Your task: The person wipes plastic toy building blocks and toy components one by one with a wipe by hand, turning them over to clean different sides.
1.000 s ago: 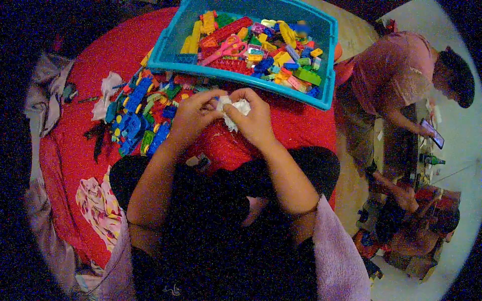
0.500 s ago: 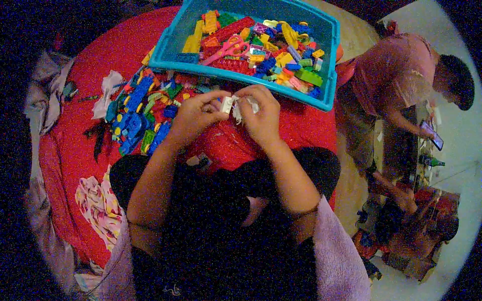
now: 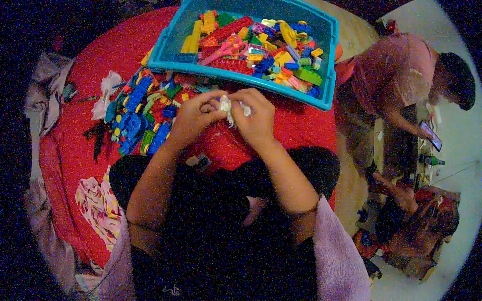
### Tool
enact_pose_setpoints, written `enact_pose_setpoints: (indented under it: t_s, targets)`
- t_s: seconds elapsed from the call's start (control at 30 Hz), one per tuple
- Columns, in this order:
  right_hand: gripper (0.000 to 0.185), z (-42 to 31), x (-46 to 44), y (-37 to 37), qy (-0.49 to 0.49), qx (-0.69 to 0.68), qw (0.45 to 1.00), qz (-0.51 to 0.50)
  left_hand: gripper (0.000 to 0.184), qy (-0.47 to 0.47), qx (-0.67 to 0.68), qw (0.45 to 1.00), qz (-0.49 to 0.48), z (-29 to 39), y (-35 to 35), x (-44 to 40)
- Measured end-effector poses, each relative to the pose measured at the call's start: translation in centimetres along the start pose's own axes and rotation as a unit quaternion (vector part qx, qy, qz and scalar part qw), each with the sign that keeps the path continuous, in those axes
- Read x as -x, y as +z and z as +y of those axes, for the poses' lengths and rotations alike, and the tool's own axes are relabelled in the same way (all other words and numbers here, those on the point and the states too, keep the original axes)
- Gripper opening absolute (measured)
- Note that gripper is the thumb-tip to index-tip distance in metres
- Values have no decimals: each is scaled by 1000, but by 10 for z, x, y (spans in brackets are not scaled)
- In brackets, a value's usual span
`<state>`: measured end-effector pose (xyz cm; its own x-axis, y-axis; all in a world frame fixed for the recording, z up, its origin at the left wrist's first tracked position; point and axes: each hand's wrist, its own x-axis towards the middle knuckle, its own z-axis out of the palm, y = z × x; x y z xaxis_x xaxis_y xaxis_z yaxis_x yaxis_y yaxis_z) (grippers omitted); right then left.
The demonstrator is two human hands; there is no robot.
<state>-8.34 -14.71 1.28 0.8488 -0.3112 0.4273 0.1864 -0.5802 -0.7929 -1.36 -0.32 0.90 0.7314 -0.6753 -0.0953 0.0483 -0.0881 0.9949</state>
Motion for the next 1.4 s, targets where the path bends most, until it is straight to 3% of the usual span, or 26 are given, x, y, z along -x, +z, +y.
enact_pose_setpoints:
  t_s: [0.17, 0.23, 0.3, 0.4, 0.6, 0.93, 1.03, 1.1, 1.17, 1.2, 1.27, 1.4]
  targets:
    - [10, 8, 3, 2, 77, -32, 996, -23, 41, -7, 19, 999, 29, 12, -2, -3]
    - [11, 1, -1, 1, 28, -17, 999, 43, 41, -14, 12, 999, 30, 12, -4, -2]
    - [12, -2, -2, 1, -3, -7, 1000, 29, 40, 18, -79, 996, 39, 7, 0, -2]
    - [17, -3, 2, 3, -42, 3, 999, 2, 40, 46, -110, 991, 55, 7, 1, -1]
    - [17, -7, 2, 5, -85, 23, 996, -22, 36, 47, -89, 992, 74, 7, 1, 0]
    - [12, 5, 1, -2, 21, -8, 999, -28, 37, 23, -18, 998, 59, 9, 3, 0]
    - [11, 15, 3, 0, 66, -11, 997, -32, 41, 9, 85, 995, 49, 15, 0, -1]
    - [11, 14, 4, 3, 90, -32, 995, -34, 40, -1, 49, 997, 56, 15, -1, 0]
    - [12, 9, 5, 5, 216, -171, 960, -38, 41, -5, 31, 998, 53, 15, -1, 0]
    - [12, 10, 5, 5, 216, -170, 961, -38, 42, -7, 12, 999, 47, 15, -1, -1]
    - [14, 11, 6, 5, 314, -226, 915, -111, 44, 1, -3, 1000, 24, 8, -2, -2]
    - [16, 14, 6, 7, 323, -287, 889, -153, 47, 69, -95, 992, -49, -2, -11, -4]
